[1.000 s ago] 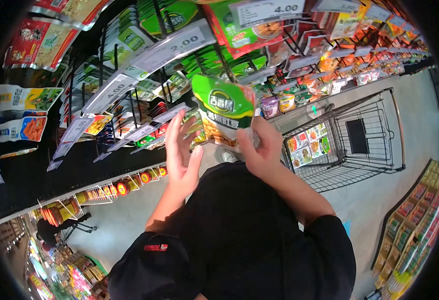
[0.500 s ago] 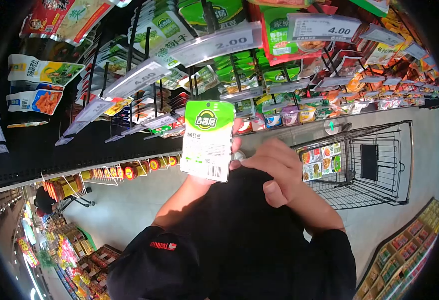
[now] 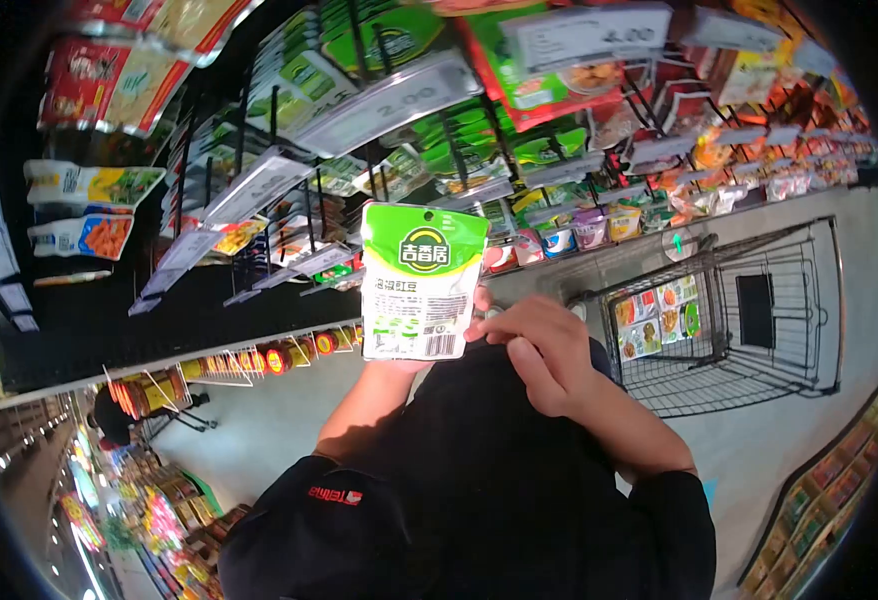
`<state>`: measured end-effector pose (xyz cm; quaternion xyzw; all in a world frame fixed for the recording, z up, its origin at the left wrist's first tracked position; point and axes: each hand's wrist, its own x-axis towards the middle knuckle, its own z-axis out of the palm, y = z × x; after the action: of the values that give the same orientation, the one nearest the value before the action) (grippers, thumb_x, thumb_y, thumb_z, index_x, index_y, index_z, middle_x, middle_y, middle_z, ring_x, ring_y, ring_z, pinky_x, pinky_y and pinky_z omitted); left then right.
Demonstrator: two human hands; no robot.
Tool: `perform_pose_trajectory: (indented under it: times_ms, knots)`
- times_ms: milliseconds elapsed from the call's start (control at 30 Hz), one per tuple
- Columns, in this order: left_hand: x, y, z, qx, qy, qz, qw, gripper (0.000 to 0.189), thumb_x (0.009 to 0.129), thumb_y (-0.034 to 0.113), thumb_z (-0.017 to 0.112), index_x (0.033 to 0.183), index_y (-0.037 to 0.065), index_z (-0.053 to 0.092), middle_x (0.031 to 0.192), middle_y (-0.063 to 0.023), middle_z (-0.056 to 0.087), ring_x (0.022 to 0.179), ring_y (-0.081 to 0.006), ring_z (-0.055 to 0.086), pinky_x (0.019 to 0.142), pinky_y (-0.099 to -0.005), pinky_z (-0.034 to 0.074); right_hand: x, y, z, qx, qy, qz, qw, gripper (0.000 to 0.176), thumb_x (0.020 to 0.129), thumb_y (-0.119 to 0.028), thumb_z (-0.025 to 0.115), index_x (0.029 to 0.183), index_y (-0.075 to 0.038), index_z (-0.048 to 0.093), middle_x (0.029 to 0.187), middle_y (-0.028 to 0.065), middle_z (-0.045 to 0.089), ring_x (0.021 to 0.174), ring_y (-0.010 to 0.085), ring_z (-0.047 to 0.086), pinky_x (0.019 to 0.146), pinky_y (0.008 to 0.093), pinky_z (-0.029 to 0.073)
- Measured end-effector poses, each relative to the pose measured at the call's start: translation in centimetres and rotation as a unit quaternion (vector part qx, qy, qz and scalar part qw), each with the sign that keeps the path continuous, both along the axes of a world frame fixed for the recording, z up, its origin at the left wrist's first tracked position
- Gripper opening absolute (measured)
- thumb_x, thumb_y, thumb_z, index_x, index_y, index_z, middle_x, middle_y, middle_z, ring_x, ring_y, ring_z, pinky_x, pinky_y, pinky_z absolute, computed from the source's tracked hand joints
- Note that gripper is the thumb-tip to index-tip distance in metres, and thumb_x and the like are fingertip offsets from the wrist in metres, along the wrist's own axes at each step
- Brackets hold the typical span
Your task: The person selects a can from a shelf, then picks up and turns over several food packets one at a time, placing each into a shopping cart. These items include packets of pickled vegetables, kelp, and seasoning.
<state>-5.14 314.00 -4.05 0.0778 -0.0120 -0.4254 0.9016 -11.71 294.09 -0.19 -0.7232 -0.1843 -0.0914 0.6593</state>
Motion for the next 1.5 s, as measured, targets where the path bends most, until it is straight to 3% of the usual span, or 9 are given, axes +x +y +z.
perform_pose_trajectory:
  times_ms: [133, 400, 533, 700, 867, 933, 1067, 1100, 1500]
  knots:
    - [-0.8, -2.0, -0.3, 0.448, -0.212, 0.066, 0.866, 0.055, 0.096, 0.022, 0.049, 0.144, 0.002, 0.030, 0.139, -0.0170, 0.043, 0.115, -0.0279, 0.052, 0.093, -0.0351, 0.046, -1.1, 0.9, -3.6, 0.065, 0.021, -0.102, 0.992, 0.031, 0.091, -0.023, 0.059, 0.112, -0.001, 0.056, 0.085, 0.0141, 0.062, 0.072, 0.0270, 0.062, 0.063, 0.0365, 0.047]
    - [-3.6, -9.0, -2.2, 0.599, -0.557, -0.019, 0.575, 0.042, 0.092, 0.005, 0.054, 0.134, 0.006, 0.049, 0.144, -0.0085, 0.033, 0.120, -0.0149, 0.045, 0.098, -0.0303, 0.038, -5.4, -5.1, -10.5, 0.097, 0.330, -0.210, 0.915, 0.032, 0.086, -0.011, 0.063, 0.112, 0.004, 0.052, 0.084, 0.0162, 0.060, 0.073, 0.0183, 0.058, 0.064, 0.0336, 0.046]
    - [-3.9, -12.7, -3.7, 0.555, -0.486, -0.153, 0.658, 0.036, 0.097, 0.008, 0.047, 0.133, 0.003, 0.049, 0.148, -0.0106, 0.032, 0.121, -0.0185, 0.047, 0.091, -0.0307, 0.046, -8.2, -10.1, -17.1, 0.268, 0.340, -0.269, 0.860, 0.022, 0.089, -0.006, 0.058, 0.111, 0.000, 0.057, 0.094, 0.0058, 0.062, 0.086, 0.0102, 0.055, 0.076, 0.0280, 0.046]
    - [-4.8, -13.8, -11.1, 0.561, -0.272, -0.308, 0.718, 0.038, 0.099, 0.018, 0.046, 0.132, 0.000, 0.047, 0.133, -0.0139, 0.051, 0.115, -0.0255, 0.054, 0.095, -0.0349, 0.044, -13.6, -18.0, -25.8, 0.181, 0.295, -0.606, 0.717, 0.016, 0.092, -0.008, 0.054, 0.105, 0.000, 0.059, 0.079, 0.0020, 0.056, 0.076, 0.0077, 0.050, 0.069, 0.0265, 0.045]
    - [-5.4, -6.3, -18.1, 0.636, -0.255, -0.413, 0.600, 0.045, 0.099, 0.028, 0.044, 0.136, 0.001, 0.040, 0.132, -0.0154, 0.050, 0.115, -0.0288, 0.054, 0.095, -0.0389, 0.043, -17.8, -25.8, -44.3, 0.193, 0.318, -0.805, 0.462, 0.024, 0.087, -0.011, 0.054, 0.109, -0.002, 0.061, 0.084, 0.0180, 0.064, 0.077, 0.0292, 0.064, 0.072, 0.0376, 0.049]
    - [-5.4, -5.0, -18.6, 0.708, -0.051, -0.391, 0.586, 0.048, 0.099, 0.031, 0.043, 0.137, 0.002, 0.038, 0.130, -0.0151, 0.051, 0.114, -0.0286, 0.054, 0.095, -0.0388, 0.043, -18.4, -28.5, -48.3, 0.181, 0.388, -0.808, 0.404, 0.026, 0.085, -0.012, 0.055, 0.109, -0.004, 0.062, 0.093, 0.0201, 0.066, 0.086, 0.0349, 0.064, 0.078, 0.0409, 0.049]
    - [-6.1, -6.0, -17.1, 0.706, -0.195, -0.364, 0.575, 0.032, 0.094, 0.013, 0.051, 0.124, 0.002, 0.051, 0.119, -0.0103, 0.059, 0.104, -0.0236, 0.060, 0.086, -0.0377, 0.050, -19.3, -31.6, -57.7, 0.185, 0.492, -0.774, 0.354, 0.031, 0.081, -0.015, 0.057, 0.110, -0.006, 0.063, 0.102, 0.0207, 0.066, 0.096, 0.0366, 0.063, 0.086, 0.0427, 0.048]
    - [-5.8, -6.2, -17.2, 0.679, -0.248, -0.410, 0.556, 0.044, 0.100, 0.032, 0.041, 0.131, 0.001, 0.042, 0.127, -0.0156, 0.052, 0.110, -0.0265, 0.057, 0.090, -0.0377, 0.045, -19.1, -32.5, -57.5, 0.178, 0.513, -0.768, 0.338, 0.031, 0.081, -0.014, 0.056, 0.110, -0.007, 0.063, 0.102, 0.0206, 0.066, 0.098, 0.0369, 0.062, 0.087, 0.0424, 0.048]
    - [-7.5, -13.8, -16.2, 0.733, -0.188, -0.435, 0.488, 0.033, 0.099, 0.021, 0.045, 0.123, 0.000, 0.052, 0.117, -0.0123, 0.060, 0.101, -0.0202, 0.061, 0.084, -0.0309, 0.048, -17.1, -33.9, -57.5, 0.194, 0.604, -0.705, 0.317, 0.034, 0.082, -0.012, 0.053, 0.114, -0.010, 0.062, 0.107, 0.0193, 0.065, 0.102, 0.0351, 0.062, 0.087, 0.0412, 0.049]
